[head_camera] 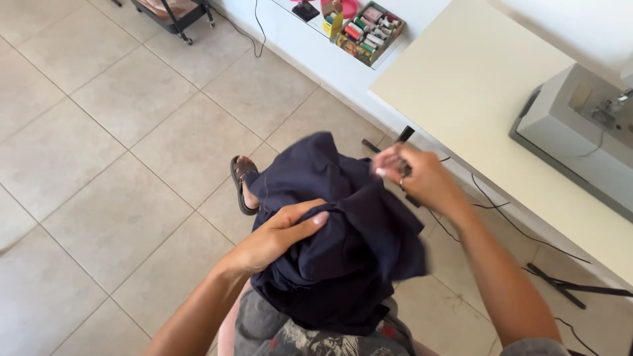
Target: Trimming loose threads and excess fabric from a dark blue garment using small scissors
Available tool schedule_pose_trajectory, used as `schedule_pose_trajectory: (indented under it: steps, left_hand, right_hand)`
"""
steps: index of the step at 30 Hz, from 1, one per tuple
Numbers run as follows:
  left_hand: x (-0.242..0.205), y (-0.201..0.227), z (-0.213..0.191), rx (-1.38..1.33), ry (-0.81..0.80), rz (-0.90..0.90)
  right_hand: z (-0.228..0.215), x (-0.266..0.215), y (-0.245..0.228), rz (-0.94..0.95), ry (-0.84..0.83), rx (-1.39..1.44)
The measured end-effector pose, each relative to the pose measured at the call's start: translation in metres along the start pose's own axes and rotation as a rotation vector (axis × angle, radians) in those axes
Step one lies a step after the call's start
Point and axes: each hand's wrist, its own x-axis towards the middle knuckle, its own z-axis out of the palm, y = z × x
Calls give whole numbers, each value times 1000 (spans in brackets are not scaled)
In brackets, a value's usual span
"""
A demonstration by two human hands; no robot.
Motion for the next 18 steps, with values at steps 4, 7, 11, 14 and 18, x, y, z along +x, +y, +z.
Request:
schedule_pose_trajectory:
  steps: [4,7,11,14,18]
  left_hand:
    - [-2,-7,-1,-213,155,-93]
    - [-2,-9,5,-173,141,-62]
    - [7,-12,3,62,116,109]
    - [4,-40,3,55,155,144]
    - [5,-23,4,79,153,128]
  right_hand:
    - [30,-30,-27,-301,202,290]
    - [79,-64,-58,-420,335,63]
    - [118,-75,-63,-571,583,-303]
    - [116,-76,-69,-512,671,-305]
    - [95,-75,2,-379,715,-290]
